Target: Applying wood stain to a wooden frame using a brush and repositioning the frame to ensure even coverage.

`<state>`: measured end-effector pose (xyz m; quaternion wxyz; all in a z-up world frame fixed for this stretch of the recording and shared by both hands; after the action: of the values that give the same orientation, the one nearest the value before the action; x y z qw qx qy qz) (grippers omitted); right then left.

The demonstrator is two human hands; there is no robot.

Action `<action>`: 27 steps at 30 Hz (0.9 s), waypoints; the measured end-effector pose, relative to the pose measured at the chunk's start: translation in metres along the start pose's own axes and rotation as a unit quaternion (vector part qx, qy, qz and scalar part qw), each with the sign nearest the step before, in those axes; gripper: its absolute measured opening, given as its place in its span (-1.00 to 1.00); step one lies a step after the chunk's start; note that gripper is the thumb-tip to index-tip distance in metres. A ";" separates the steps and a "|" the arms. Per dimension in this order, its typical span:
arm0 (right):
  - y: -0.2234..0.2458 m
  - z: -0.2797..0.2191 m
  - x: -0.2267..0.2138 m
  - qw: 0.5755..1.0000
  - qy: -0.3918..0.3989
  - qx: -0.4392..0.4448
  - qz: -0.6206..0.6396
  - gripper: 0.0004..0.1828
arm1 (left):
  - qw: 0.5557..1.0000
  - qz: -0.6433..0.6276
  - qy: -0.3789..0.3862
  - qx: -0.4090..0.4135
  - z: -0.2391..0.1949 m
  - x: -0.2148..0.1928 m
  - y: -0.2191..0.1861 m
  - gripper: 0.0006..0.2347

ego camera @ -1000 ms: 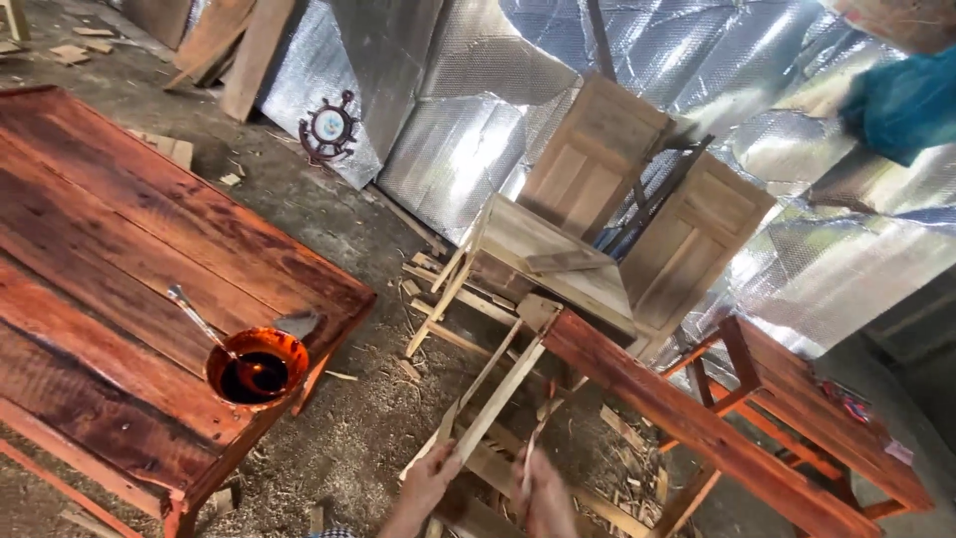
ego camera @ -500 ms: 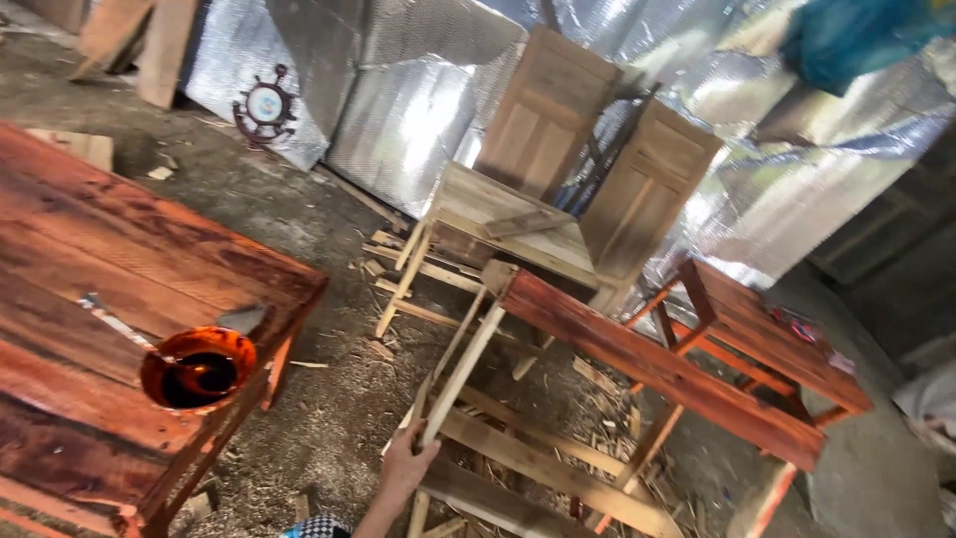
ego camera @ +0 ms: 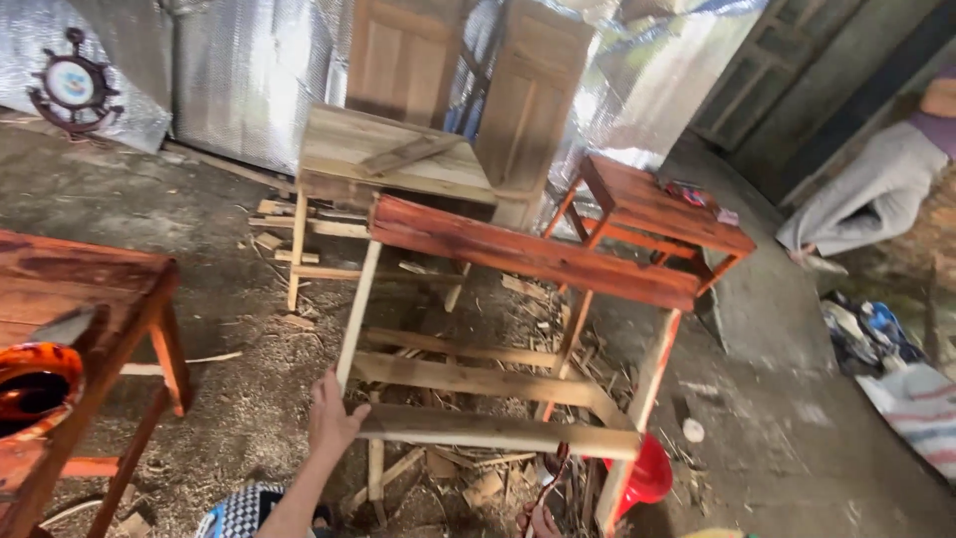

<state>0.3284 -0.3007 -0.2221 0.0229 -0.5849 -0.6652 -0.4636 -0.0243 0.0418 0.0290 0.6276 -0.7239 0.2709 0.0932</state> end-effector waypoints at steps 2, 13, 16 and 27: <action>0.000 -0.001 -0.011 1.000 -0.014 0.002 0.013 -0.70 | 1.000 0.002 -0.003 -0.008 -0.006 0.003 0.001 -0.20; 0.026 -0.106 -0.010 0.986 -0.065 -0.137 0.072 -0.83 | 0.998 -0.003 -0.065 -0.007 -0.031 0.014 0.032 -0.20; 0.025 -0.120 -0.008 0.987 -0.051 -0.110 0.102 -0.82 | 0.998 0.002 -0.059 -0.028 -0.027 0.026 0.057 -0.24; 0.024 -0.139 -0.021 0.991 -0.070 -0.079 0.086 -0.80 | 0.991 0.021 0.010 -0.134 -0.053 0.058 0.123 -0.26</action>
<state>0.2831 -0.4087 -0.1414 -0.0303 -0.6710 -0.5734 -0.4691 -0.0497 -0.0332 -0.0935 0.5202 -0.7966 0.2768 0.1347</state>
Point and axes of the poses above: each hand's wrist, its own z-axis towards the middle knuckle, its own x-axis out of the palm, y = z × x, the point moved 10 cm from there along z, towards the middle knuckle, and after that the axes turned 5 degrees about z, right-handed, at the moved point
